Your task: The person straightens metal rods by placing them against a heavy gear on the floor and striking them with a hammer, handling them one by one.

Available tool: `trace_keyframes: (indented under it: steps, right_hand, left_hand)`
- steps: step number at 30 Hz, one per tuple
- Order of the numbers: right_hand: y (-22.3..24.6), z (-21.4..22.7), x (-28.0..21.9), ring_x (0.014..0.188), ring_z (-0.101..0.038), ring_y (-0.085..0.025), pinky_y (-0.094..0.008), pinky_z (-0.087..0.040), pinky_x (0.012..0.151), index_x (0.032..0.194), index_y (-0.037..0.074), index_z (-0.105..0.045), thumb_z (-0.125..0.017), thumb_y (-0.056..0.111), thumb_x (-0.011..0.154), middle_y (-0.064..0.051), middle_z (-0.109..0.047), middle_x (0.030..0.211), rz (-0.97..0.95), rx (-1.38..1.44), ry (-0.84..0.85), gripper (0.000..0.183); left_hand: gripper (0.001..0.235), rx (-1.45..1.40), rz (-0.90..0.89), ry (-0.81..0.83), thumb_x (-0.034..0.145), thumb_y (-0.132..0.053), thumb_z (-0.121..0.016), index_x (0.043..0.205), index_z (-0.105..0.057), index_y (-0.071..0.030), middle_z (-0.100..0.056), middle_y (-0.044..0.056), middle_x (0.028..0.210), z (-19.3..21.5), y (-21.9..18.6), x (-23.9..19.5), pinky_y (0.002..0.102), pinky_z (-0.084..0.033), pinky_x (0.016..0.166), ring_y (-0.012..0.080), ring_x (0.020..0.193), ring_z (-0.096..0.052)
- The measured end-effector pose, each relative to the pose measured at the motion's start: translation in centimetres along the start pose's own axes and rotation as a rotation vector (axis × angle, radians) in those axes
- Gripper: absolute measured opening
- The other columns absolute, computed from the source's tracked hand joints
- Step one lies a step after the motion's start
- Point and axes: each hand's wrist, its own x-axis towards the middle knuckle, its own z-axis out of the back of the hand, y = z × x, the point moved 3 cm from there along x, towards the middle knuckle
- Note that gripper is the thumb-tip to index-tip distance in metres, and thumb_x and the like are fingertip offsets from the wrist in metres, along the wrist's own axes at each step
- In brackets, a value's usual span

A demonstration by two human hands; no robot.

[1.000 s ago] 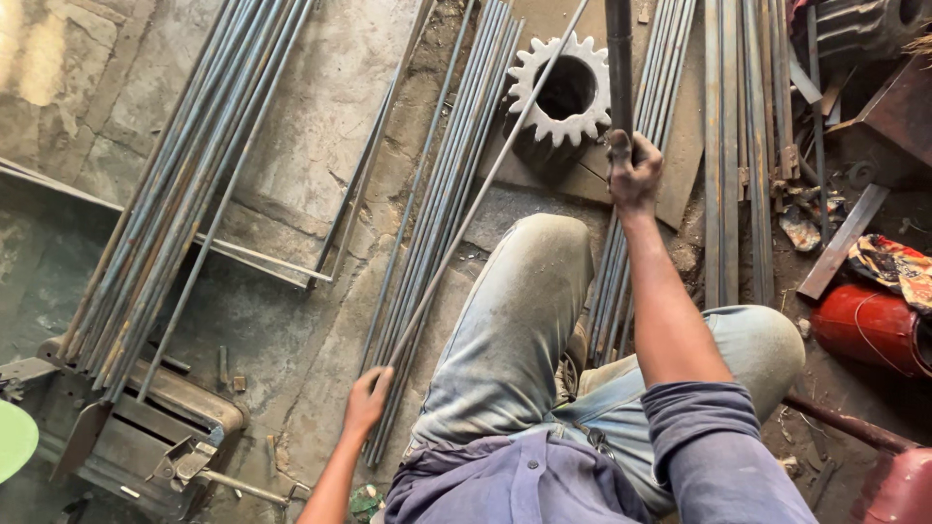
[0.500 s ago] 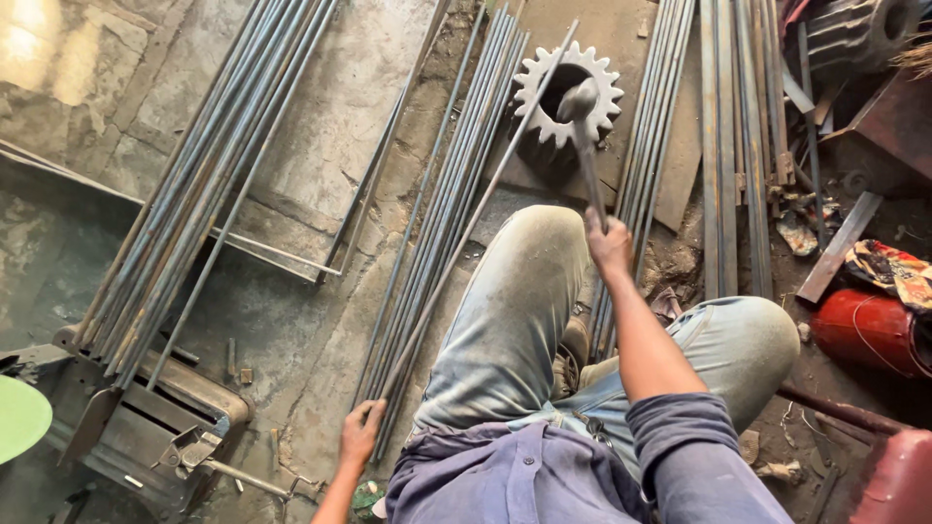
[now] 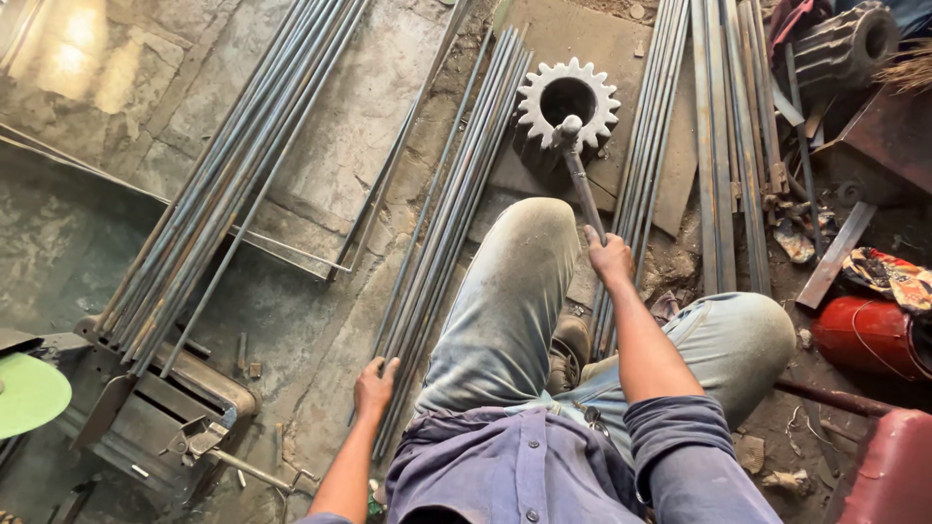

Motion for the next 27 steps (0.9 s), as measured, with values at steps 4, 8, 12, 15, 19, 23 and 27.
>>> trace_keyframes:
  steps: [4,8,12,15,19,23,27]
  right_hand:
    - [-1.1,-0.9,1.0,0.105,-0.071,-0.042,-0.050,-0.053,0.091,0.109,0.012,-0.077,-0.058,0.069,0.093,-0.023,-0.075,0.106,0.003,0.035,0.038,0.063]
    - [-1.6,-1.3,1.7,0.104,-0.071,-0.041,-0.050,-0.054,0.090,0.107,0.011,-0.078,-0.057,0.071,0.092,-0.022,-0.075,0.105,0.002,0.009,0.045,0.065]
    - [-1.4,-1.5,1.5,0.105,-0.067,-0.042,-0.052,-0.051,0.088,0.110,0.015,-0.076,-0.061,0.073,0.087,-0.022,-0.072,0.107,0.003,0.012,-0.027,0.065]
    - [-1.4,-1.8,0.9,0.095,-0.077,-0.037,-0.048,-0.056,0.086,0.103,0.014,-0.077,-0.055,0.074,0.089,-0.020,-0.079,0.096,-0.097,0.041,0.095,0.065]
    - [-0.7,-1.3,0.9,0.093,-0.073,-0.037,-0.048,-0.055,0.082,0.099,0.012,-0.078,-0.058,0.073,0.090,-0.019,-0.076,0.095,-0.019,0.042,0.042,0.065]
    - [-0.4,-1.0,0.1,0.087,-0.077,-0.035,-0.047,-0.056,0.081,0.098,0.011,-0.076,-0.056,0.071,0.091,-0.019,-0.078,0.089,-0.059,0.072,0.097,0.064]
    - [-0.4,-0.9,0.0,0.091,-0.073,-0.036,-0.048,-0.055,0.082,0.099,0.012,-0.077,-0.056,0.072,0.091,-0.019,-0.076,0.092,-0.043,0.045,0.075,0.064]
  left_hand:
    - [0.044,0.193,-0.068,0.020,0.086,-0.052,-0.070,0.110,-0.076,-0.015,-0.073,0.016,0.113,0.8,-0.1,0.3,0.050,-0.053,0.087,0.0388,0.106,-0.068]
    - [0.033,0.468,-0.078,-0.028,0.090,-0.050,-0.069,0.110,-0.077,-0.025,-0.064,0.007,0.130,1.6,-0.9,-0.3,0.048,-0.051,0.100,0.0302,0.122,-0.062]
    - [0.043,0.490,-0.069,-0.132,0.082,-0.044,-0.075,0.120,-0.073,-0.024,-0.054,0.007,0.146,2.7,-2.3,0.1,0.051,-0.049,0.100,0.0320,0.130,-0.054]
    - [0.048,0.447,-0.060,-0.009,0.080,-0.045,-0.077,0.124,-0.069,-0.026,-0.052,0.006,0.145,2.1,-3.4,1.1,0.052,-0.046,0.102,0.0320,0.133,-0.050]
    - [0.044,0.440,-0.042,0.117,0.084,-0.048,-0.076,0.123,-0.070,-0.028,-0.055,0.001,0.144,1.1,-4.7,1.8,0.049,-0.047,0.107,0.0270,0.135,-0.050]
    - [0.040,0.375,-0.114,0.020,0.082,-0.045,-0.076,0.117,-0.072,-0.026,-0.055,0.001,0.144,1.1,-5.8,2.0,0.048,-0.048,0.104,0.0275,0.133,-0.052]
    - [0.036,0.322,-0.175,-0.033,0.083,-0.044,-0.075,0.113,-0.073,-0.024,-0.056,0.002,0.142,1.3,-6.7,2.6,0.044,-0.050,0.103,0.0287,0.129,-0.056]
